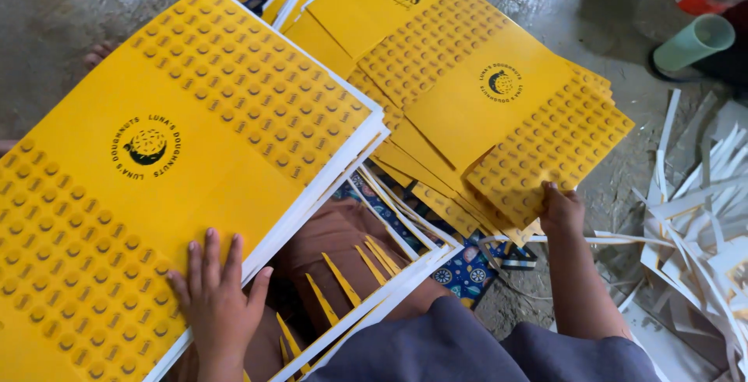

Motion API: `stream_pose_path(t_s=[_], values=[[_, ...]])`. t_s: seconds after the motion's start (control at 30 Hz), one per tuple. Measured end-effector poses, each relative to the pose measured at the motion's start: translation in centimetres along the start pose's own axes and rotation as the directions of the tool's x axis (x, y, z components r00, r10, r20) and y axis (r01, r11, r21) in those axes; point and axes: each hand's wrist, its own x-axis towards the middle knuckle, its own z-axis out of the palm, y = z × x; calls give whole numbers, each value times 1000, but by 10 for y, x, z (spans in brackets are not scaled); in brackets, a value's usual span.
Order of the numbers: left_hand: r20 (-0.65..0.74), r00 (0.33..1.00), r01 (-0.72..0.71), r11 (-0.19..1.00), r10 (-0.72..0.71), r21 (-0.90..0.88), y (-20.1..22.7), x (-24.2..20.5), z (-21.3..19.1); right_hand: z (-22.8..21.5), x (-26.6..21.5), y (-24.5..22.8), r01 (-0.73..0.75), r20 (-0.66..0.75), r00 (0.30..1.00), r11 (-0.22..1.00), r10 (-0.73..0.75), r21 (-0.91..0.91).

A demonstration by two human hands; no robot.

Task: Peeling off the waste edges from printed cardboard sheets

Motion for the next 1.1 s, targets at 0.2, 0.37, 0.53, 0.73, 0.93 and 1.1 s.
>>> stream_pose_path(t_s=[0.2, 0.37, 0.53, 0.73, 0.93, 1.1], values=[[-19, 1000, -16, 1000, 16, 8, -1, -2, 2, -8, -10, 9, -1, -34, 999, 991, -4, -131], [-9, 1000, -9, 1000, 9, 28, -1, -3, 3, 1, -51, -4, 44, -107, 991, 959, -76, -279], [34, 999, 24, 1000, -23, -8, 0, -1, 3, 24, -93, -24, 188, -143, 933, 787, -329, -587], [-15, 1000, 12, 1000, -12, -7, 2, -2, 1, 37, -94, -11, 366, 364, 909, -30, -202, -930], [-103, 991, 82, 997, -82, -7, -5, -14, -21, 57, -68, 26, 593, 544, 715, -30, -440, -804], [-25, 974, 221, 972, -224, -81, -34, -49, -38, 121, -131, 35, 937, 779, 168, -146, -604, -316]])
